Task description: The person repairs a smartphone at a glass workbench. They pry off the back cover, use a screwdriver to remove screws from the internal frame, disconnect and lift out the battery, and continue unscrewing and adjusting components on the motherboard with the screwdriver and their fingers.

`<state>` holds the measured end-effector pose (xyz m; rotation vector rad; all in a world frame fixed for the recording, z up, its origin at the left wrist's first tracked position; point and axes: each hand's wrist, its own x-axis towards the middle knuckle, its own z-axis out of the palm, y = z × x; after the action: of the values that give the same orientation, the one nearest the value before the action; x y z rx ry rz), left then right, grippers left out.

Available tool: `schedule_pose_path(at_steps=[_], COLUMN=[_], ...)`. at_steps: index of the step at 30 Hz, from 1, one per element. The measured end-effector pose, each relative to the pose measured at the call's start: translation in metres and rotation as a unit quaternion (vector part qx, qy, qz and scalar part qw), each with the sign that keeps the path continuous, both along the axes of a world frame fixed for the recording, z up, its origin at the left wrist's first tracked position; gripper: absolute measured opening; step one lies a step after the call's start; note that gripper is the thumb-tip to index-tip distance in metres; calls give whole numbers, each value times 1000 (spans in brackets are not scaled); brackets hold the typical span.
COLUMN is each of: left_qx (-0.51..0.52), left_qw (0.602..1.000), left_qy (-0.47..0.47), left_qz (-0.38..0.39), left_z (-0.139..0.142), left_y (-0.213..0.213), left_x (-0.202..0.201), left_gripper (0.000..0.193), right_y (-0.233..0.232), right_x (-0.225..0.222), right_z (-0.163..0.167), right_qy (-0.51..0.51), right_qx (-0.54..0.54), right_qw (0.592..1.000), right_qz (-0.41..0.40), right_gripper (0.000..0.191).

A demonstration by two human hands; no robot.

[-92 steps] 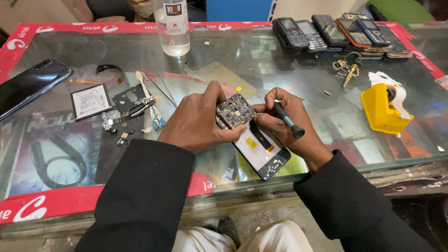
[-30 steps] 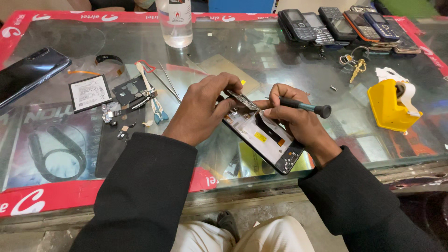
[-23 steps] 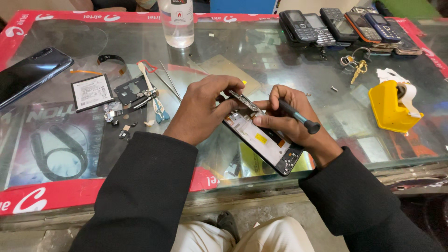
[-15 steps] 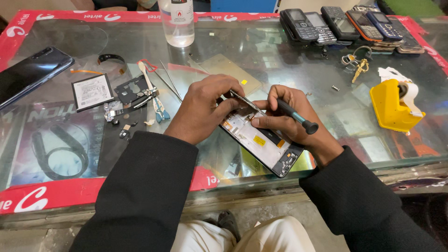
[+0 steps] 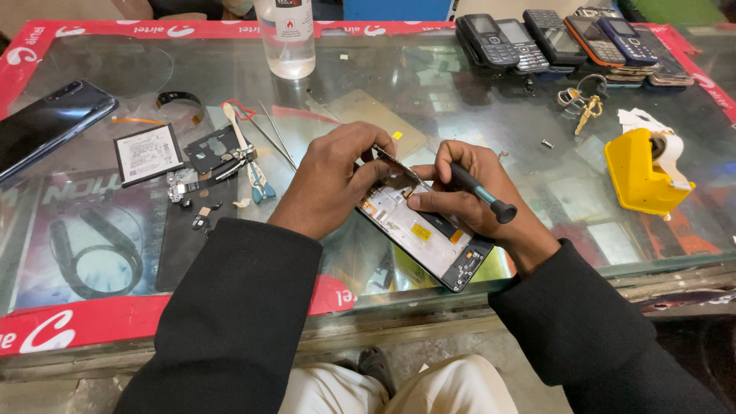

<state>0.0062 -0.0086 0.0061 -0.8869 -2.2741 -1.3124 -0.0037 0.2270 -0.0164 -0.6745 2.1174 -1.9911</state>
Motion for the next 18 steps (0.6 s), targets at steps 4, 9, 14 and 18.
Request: schedule_pose_path(at_steps=[4, 9, 14, 18], left_qx=[-6, -18, -34, -42], left_qw=[1000, 993, 994, 995], left_qy=[12, 116, 107, 92], left_qz=[5, 13, 10, -1], left_z=[1, 3, 0, -4], left_y=[0, -3, -3, -4], left_x=[1, 6, 6, 3], left_gripper=[18, 29, 30, 33], right_y=[0, 2, 1, 2], right_x=[0, -2, -3, -5], right_z=[-1, -1, -2, -2], right_qy=[10, -13, -18, -52], right_qx=[-4, -25, -50, -82], right_qw=[1000, 1000, 998, 995], right_qz=[6, 4, -15, -9], right_gripper=[39, 37, 35, 36])
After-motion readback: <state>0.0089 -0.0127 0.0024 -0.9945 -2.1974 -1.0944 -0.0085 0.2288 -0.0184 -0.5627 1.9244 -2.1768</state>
